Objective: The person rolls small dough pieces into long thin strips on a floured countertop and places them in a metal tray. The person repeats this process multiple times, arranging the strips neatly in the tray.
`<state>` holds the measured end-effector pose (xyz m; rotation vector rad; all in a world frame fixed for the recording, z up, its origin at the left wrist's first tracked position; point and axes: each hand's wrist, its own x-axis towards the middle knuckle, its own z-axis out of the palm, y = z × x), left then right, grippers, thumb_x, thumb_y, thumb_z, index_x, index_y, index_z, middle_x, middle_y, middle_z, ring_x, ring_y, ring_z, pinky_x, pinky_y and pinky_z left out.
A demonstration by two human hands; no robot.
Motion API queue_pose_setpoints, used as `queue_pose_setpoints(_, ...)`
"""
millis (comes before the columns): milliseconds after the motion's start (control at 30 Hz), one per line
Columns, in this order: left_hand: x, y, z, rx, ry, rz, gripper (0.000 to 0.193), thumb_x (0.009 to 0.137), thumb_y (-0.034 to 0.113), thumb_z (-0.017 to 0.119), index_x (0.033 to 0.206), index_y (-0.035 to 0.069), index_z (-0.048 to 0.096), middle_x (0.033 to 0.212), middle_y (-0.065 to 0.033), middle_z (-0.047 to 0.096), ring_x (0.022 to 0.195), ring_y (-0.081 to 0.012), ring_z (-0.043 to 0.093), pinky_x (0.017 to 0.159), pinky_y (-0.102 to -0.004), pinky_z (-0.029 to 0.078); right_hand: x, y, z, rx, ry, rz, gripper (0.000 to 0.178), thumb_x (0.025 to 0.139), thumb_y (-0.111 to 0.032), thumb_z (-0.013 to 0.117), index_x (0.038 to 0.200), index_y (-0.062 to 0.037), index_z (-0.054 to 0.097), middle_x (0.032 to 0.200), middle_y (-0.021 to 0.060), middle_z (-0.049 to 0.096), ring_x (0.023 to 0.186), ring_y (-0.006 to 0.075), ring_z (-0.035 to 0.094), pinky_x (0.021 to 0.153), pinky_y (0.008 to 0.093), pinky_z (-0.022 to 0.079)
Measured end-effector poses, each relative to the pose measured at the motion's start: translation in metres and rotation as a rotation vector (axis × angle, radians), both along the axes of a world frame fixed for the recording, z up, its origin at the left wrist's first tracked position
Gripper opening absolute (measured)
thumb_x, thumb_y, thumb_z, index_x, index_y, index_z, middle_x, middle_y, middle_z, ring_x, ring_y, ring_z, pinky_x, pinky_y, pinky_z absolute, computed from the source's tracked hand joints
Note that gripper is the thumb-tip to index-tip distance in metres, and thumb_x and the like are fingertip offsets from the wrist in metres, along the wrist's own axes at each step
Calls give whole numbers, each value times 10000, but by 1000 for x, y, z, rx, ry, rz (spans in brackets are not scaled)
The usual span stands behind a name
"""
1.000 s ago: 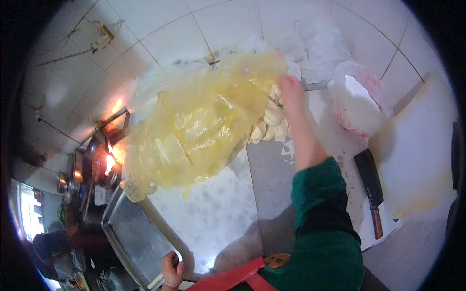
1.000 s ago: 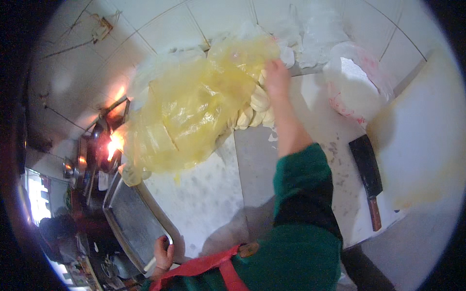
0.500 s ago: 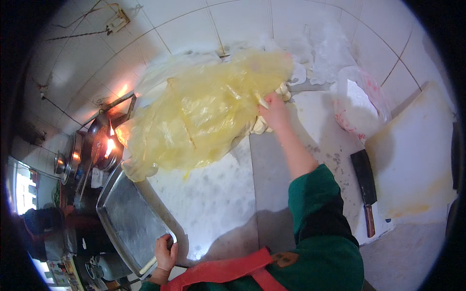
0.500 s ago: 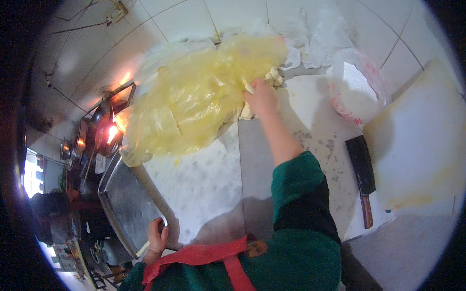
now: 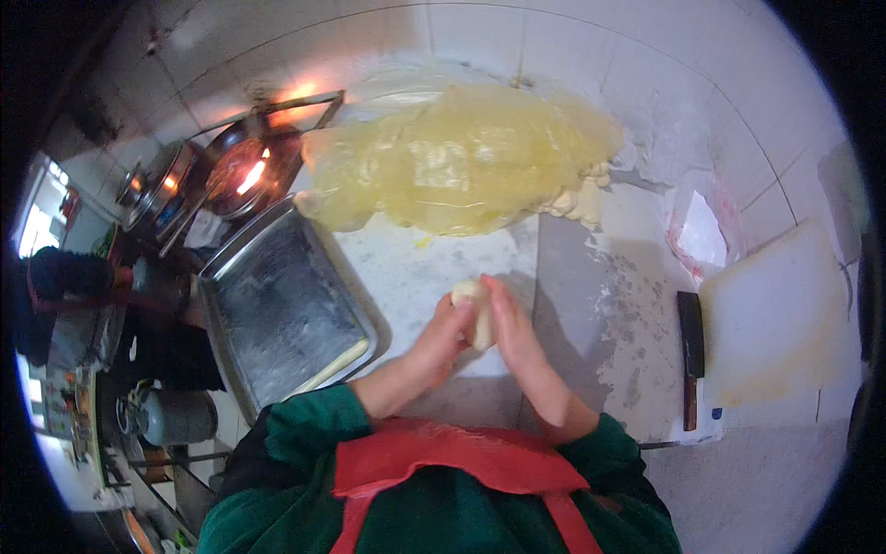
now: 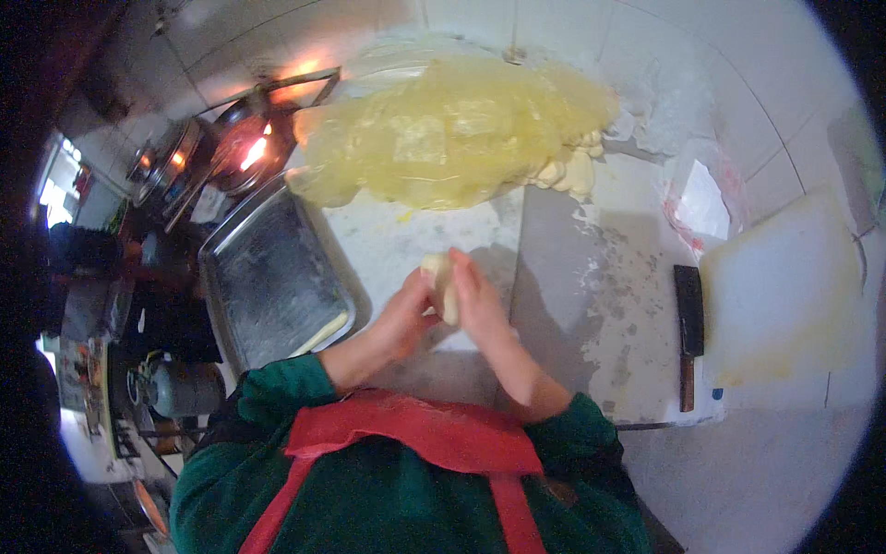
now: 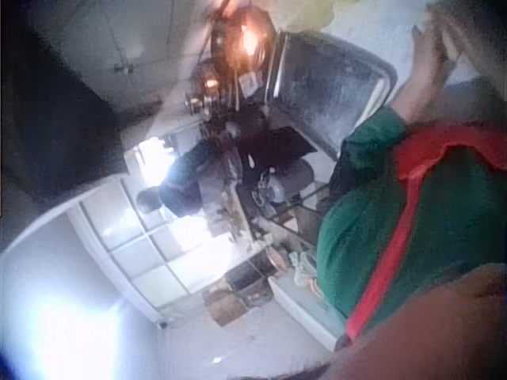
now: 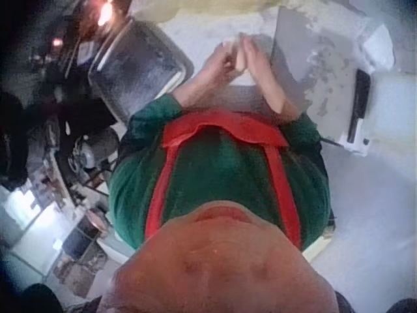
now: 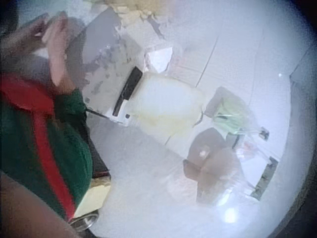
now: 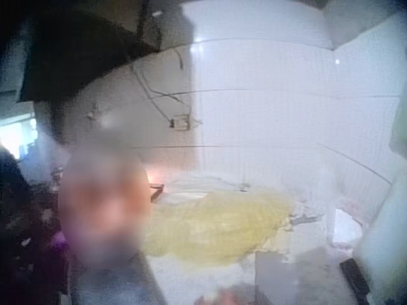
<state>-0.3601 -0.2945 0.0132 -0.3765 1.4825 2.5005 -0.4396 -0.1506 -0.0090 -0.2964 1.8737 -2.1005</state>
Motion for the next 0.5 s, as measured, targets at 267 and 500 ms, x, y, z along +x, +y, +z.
queue_pose_setpoints(267,24,0,-37,-640,208,87,411,936,355,554,1148,4,535,993,-105,614,966,-177,578,831,-333,477,74,-43,-22,-41,-63,-193,419,996,-344,357,1116,-10,580,1007,111,627,980,219,589,917,319,436)
queue_pose_setpoints(500,-28,-27,-6,44,21,21,491,935,321,549,1278,-8,427,1207,-144,551,1078,-264,554,913,-345,458,21,45,-8,-657,-532,-170,473,918,-518,467,1041,-77,586,931,90,640,823,220,630,719,375,528)
